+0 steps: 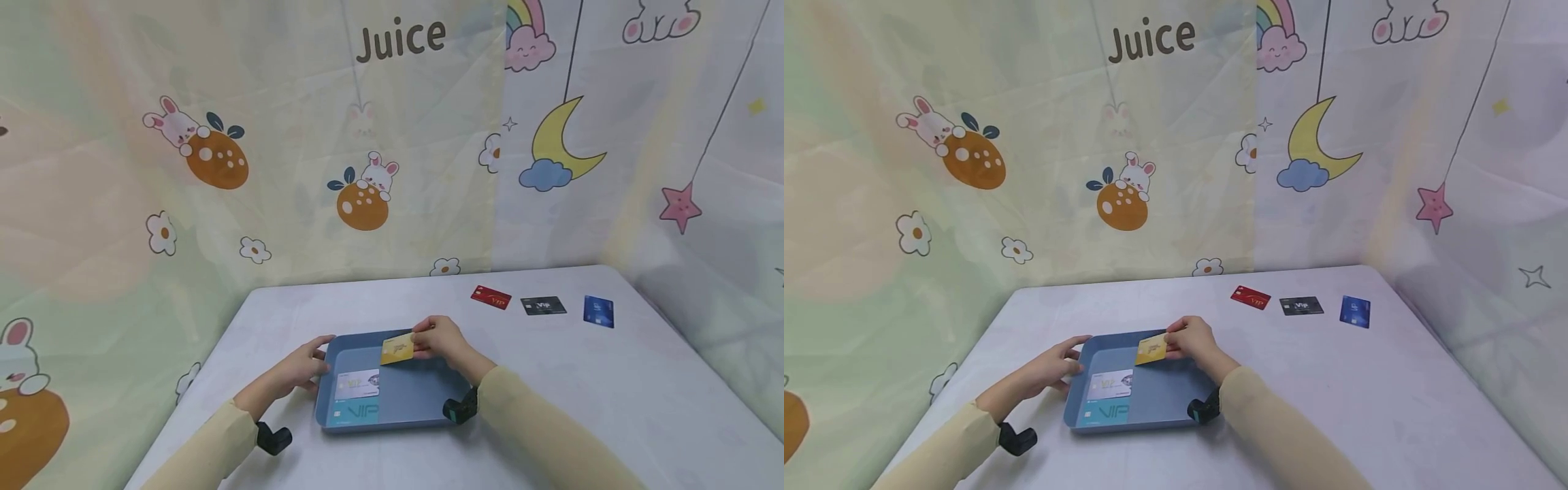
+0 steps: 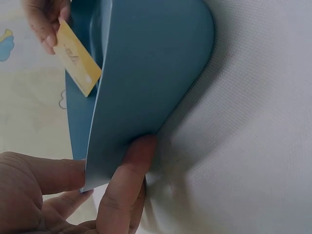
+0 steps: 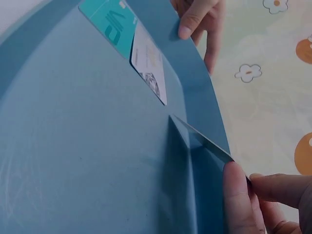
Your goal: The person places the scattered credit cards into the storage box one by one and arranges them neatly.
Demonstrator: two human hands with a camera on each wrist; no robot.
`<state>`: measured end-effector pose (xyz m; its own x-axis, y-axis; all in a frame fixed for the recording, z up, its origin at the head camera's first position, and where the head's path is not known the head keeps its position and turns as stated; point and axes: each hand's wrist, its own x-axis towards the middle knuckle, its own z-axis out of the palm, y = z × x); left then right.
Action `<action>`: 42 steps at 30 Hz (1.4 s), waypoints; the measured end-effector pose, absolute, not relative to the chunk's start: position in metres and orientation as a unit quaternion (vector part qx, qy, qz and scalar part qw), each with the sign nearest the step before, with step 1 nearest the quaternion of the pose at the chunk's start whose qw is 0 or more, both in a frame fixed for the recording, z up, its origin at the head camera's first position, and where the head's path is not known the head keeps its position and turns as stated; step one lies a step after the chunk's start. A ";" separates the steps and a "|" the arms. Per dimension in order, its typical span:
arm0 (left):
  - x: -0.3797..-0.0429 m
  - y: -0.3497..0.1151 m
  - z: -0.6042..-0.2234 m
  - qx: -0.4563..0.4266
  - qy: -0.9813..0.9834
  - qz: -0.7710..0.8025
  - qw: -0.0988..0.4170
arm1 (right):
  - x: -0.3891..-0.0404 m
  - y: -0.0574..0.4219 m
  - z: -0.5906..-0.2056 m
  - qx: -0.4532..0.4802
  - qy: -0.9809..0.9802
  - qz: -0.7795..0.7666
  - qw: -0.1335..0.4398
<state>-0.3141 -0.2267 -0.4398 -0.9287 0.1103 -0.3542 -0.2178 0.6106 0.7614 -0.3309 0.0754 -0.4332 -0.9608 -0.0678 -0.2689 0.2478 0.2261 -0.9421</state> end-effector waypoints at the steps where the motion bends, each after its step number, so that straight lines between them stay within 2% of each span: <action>1: -0.314 -0.227 -0.440 -0.030 0.878 0.439 0.186 | -0.331 0.075 -0.433 0.058 0.771 -0.621 0.129; 22: -0.314 -0.225 -0.438 -0.035 0.880 0.438 0.183 | -0.331 0.063 -0.441 0.070 0.737 -0.659 0.132; 42: -0.314 -0.226 -0.443 -0.038 0.877 0.442 0.185 | -0.324 0.050 -0.442 0.096 0.720 -0.664 0.178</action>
<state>-0.3145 -0.2264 -0.4427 -0.9288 0.0964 -0.3578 -0.2301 0.6069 0.7608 -0.3242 0.0498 -0.4417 -0.9185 -0.0982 -0.3831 0.3739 0.1007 -0.9220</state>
